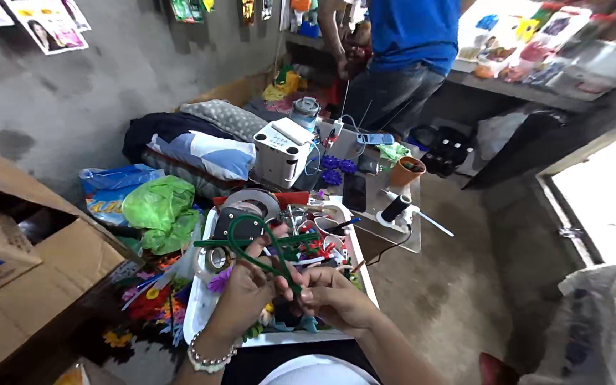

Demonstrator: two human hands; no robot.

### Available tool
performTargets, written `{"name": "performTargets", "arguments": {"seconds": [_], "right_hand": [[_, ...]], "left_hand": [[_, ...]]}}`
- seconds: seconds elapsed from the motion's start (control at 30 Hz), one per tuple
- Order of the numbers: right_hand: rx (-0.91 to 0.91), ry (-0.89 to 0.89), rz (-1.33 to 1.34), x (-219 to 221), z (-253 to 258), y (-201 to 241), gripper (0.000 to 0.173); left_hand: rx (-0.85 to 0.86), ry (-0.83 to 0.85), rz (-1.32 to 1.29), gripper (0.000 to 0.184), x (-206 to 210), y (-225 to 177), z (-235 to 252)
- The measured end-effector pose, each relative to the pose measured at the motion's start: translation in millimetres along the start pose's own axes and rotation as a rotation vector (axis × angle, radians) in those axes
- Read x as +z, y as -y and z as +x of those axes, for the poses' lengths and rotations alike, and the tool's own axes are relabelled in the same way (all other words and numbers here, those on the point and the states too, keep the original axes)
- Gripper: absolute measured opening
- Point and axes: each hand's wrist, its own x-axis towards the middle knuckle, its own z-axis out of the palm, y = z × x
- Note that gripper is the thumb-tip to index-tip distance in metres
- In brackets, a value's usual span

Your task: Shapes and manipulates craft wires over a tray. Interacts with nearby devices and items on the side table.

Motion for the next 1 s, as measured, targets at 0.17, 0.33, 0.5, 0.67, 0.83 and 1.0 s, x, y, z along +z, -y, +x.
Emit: {"name": "performTargets", "arguments": {"seconds": [0.17, 0.33, 0.5, 0.67, 0.83, 1.0], "right_hand": [[-0.181, -0.123, -0.258, 6, -1, -2, 0.008], [-0.298, -0.175, -0.427, 2, -2, -3, 0.009], [-0.268, -0.173, -0.394, 3, -4, -3, 0.009], [-0.209, -0.085, -0.295, 2, -3, -4, 0.008], [-0.122, 0.016, -0.153, 2, -2, -8, 0.005], [-0.159, 0.048, -0.194, 2, -2, -10, 0.005]], "left_hand": [[-0.057, -0.089, -0.027, 0.023, 1, 3, 0], [-0.112, -0.085, -0.027, 0.019, 2, 6, -2], [-0.083, -0.083, 0.036, 0.019, 1, 4, -2], [-0.089, 0.005, -0.139, 0.020, -6, 2, -3], [-0.086, 0.064, -0.427, 0.022, -13, 4, -6], [-0.037, 0.059, -0.343, 0.023, -16, -7, -6]]}}
